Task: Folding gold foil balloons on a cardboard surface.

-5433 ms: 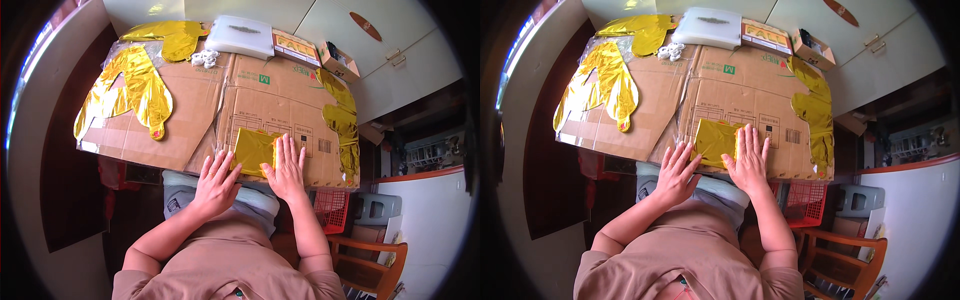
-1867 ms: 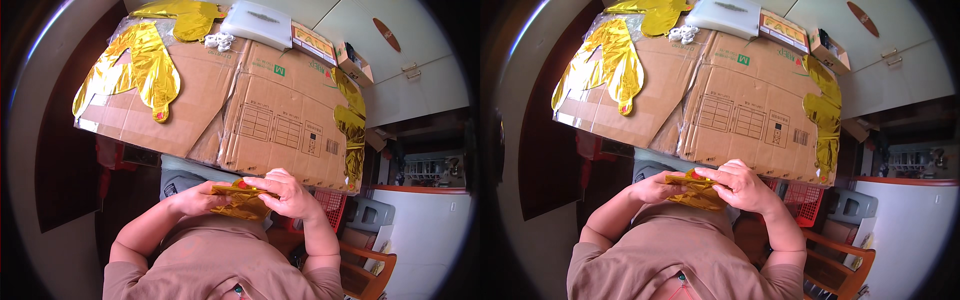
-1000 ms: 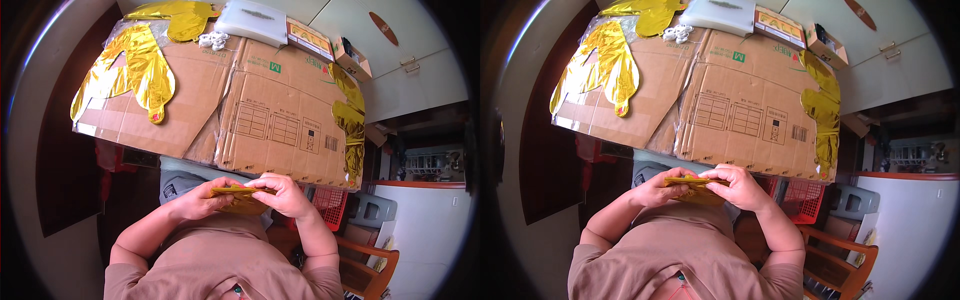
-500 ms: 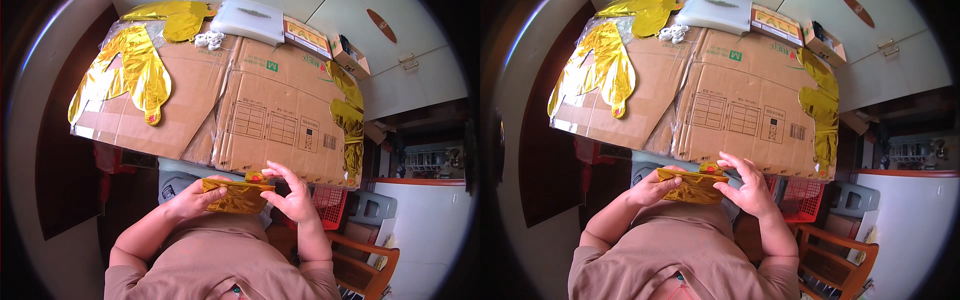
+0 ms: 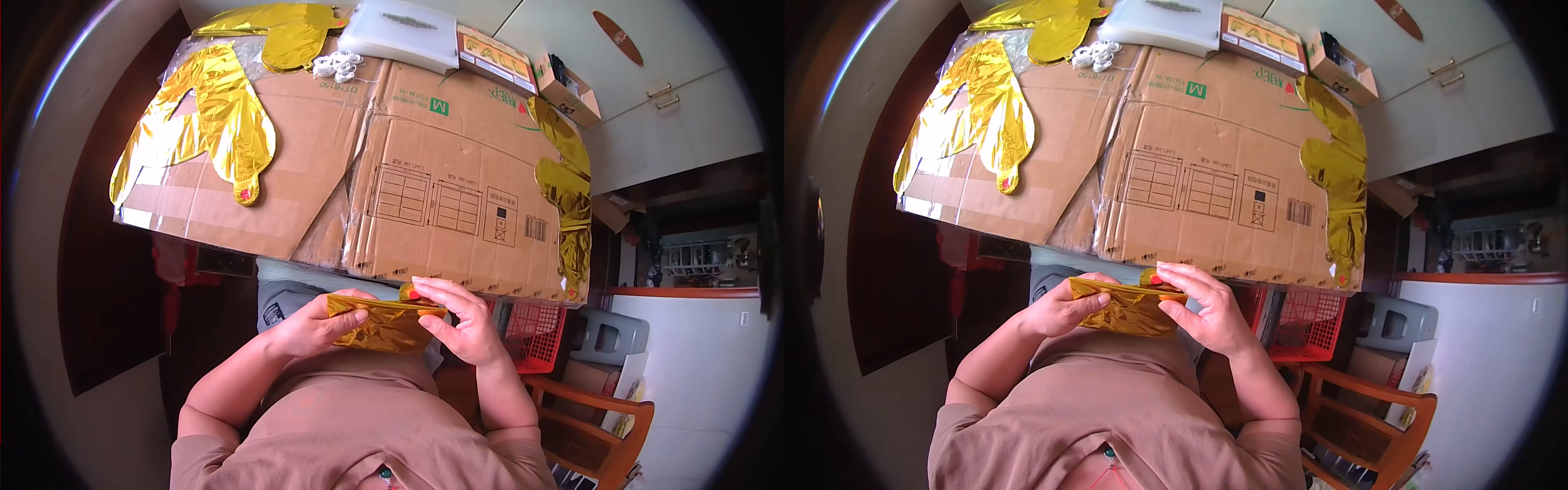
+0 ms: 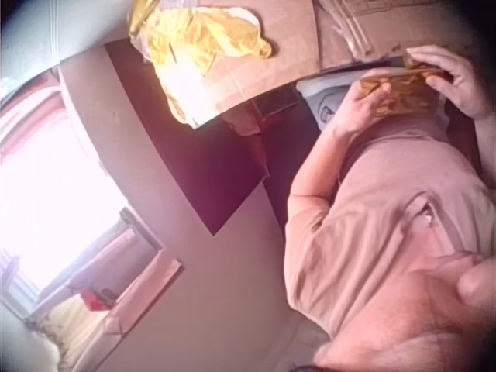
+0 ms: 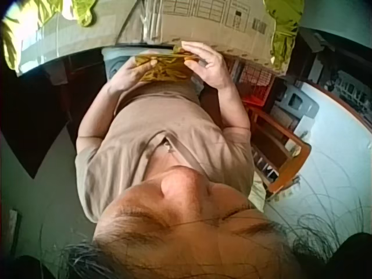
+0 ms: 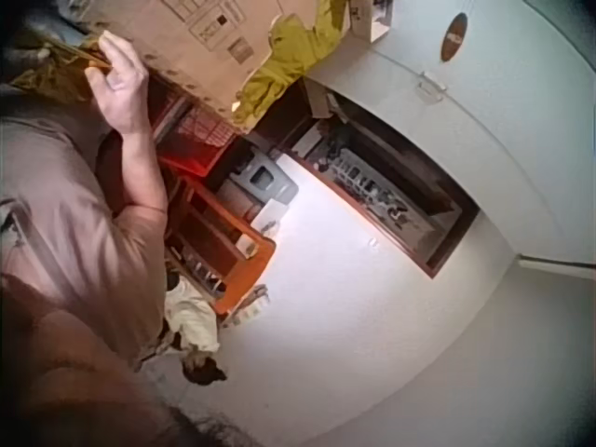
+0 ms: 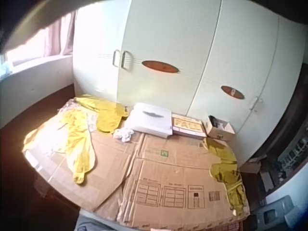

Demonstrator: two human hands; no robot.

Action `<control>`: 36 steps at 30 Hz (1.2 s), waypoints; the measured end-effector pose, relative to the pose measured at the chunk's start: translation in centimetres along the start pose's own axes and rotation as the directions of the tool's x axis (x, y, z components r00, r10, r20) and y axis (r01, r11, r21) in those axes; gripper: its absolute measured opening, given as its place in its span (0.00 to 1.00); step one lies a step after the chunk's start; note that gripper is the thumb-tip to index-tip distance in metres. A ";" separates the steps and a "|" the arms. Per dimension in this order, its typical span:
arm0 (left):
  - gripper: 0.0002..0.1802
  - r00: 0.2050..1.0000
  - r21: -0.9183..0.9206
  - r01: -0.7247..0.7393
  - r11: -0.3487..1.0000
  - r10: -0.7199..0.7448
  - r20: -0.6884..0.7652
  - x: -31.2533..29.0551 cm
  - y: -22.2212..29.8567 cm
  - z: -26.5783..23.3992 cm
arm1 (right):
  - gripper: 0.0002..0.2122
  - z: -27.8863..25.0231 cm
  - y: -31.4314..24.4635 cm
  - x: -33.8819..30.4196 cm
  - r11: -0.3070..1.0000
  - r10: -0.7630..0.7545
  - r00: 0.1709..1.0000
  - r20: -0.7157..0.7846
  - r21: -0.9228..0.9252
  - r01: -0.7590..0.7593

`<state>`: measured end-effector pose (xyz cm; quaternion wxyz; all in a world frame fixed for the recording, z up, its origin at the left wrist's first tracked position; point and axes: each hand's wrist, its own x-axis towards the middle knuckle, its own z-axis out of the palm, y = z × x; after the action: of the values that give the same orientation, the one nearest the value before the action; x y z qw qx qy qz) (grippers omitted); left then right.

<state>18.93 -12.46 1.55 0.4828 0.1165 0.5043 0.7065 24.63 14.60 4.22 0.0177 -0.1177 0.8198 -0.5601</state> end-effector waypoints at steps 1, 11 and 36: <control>0.17 1.000 0.024 -0.007 1.000 0.007 0.004 0.0 0.0 0.0 | 0.18 -0.1 0.2 0.0 0.999 0.004 1.000 0.015 0.035 -0.004; 0.17 1.000 0.016 -0.025 1.000 0.025 -0.017 -0.2 0.2 0.6 | 0.11 -0.2 0.5 -1.1 0.921 0.240 0.969 0.053 0.303 -0.245; 0.20 0.868 -0.183 0.345 0.921 -0.387 -0.310 15.9 6.6 -3.3 | 0.06 -8.0 6.8 10.3 0.544 0.696 0.709 0.113 0.561 -0.624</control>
<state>5.03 -1.91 0.31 0.5197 -0.1346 0.5490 0.6406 12.19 22.06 2.03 0.2103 0.2453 0.5997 -0.7321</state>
